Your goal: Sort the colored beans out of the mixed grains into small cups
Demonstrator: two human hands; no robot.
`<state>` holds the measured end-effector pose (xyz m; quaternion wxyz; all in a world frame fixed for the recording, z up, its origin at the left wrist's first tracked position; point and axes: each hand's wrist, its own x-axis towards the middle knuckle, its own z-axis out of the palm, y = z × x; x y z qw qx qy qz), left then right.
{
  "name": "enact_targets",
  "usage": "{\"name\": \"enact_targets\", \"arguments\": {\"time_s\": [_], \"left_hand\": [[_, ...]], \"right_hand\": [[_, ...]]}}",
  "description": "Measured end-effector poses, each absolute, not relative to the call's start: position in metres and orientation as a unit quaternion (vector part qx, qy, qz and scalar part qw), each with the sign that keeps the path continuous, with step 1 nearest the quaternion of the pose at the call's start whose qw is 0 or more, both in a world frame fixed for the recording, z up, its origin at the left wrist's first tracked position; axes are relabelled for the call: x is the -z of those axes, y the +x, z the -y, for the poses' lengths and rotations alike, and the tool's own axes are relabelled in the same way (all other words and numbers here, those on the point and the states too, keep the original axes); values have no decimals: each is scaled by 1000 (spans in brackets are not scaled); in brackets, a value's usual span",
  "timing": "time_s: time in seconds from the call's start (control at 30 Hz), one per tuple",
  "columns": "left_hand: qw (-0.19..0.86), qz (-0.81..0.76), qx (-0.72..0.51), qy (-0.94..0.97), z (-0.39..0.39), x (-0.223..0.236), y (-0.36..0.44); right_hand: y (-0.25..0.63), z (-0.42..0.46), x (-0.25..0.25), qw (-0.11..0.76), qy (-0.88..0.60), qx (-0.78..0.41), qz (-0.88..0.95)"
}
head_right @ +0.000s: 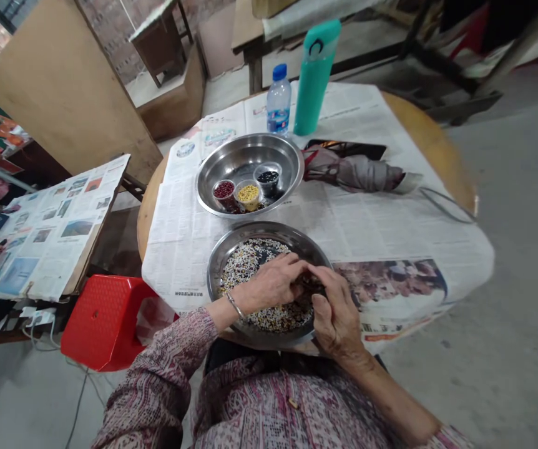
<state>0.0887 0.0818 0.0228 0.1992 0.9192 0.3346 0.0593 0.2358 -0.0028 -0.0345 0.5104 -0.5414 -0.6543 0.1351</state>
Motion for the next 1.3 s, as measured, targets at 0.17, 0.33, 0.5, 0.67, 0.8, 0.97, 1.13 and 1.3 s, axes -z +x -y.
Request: {"name": "enact_targets", "arguments": {"time_s": [0.17,0.33,0.5,0.67,0.8,0.97,1.13,1.3], "left_hand": [[175,-324,-65,928,-56,-36,47],[95,-403,-112,904,-21,-46,7],[69,-458,-225,857,0,-30,-11],[55,-439,-303,844,6,-14,-13],[53,-441,-335,831,6,-10,-13],[54,-443,-354,822,6,-7,-11],[37,-447,-344,825,6,-3,-9],[22,-451,-298,841,6,0,-9]], "right_hand": [[237,3,36,508,-545,-138,653],[238,1,38,499,-538,-114,670],[248,-6,10,384,-491,-23,782],[259,-14,-15,220,-343,-35,913],[252,-20,-14,143,-310,-49,938],[238,-33,-11,185,-385,-52,903],[225,-49,0,182,-487,-51,853],[204,-63,10,142,-472,-134,860]]}}
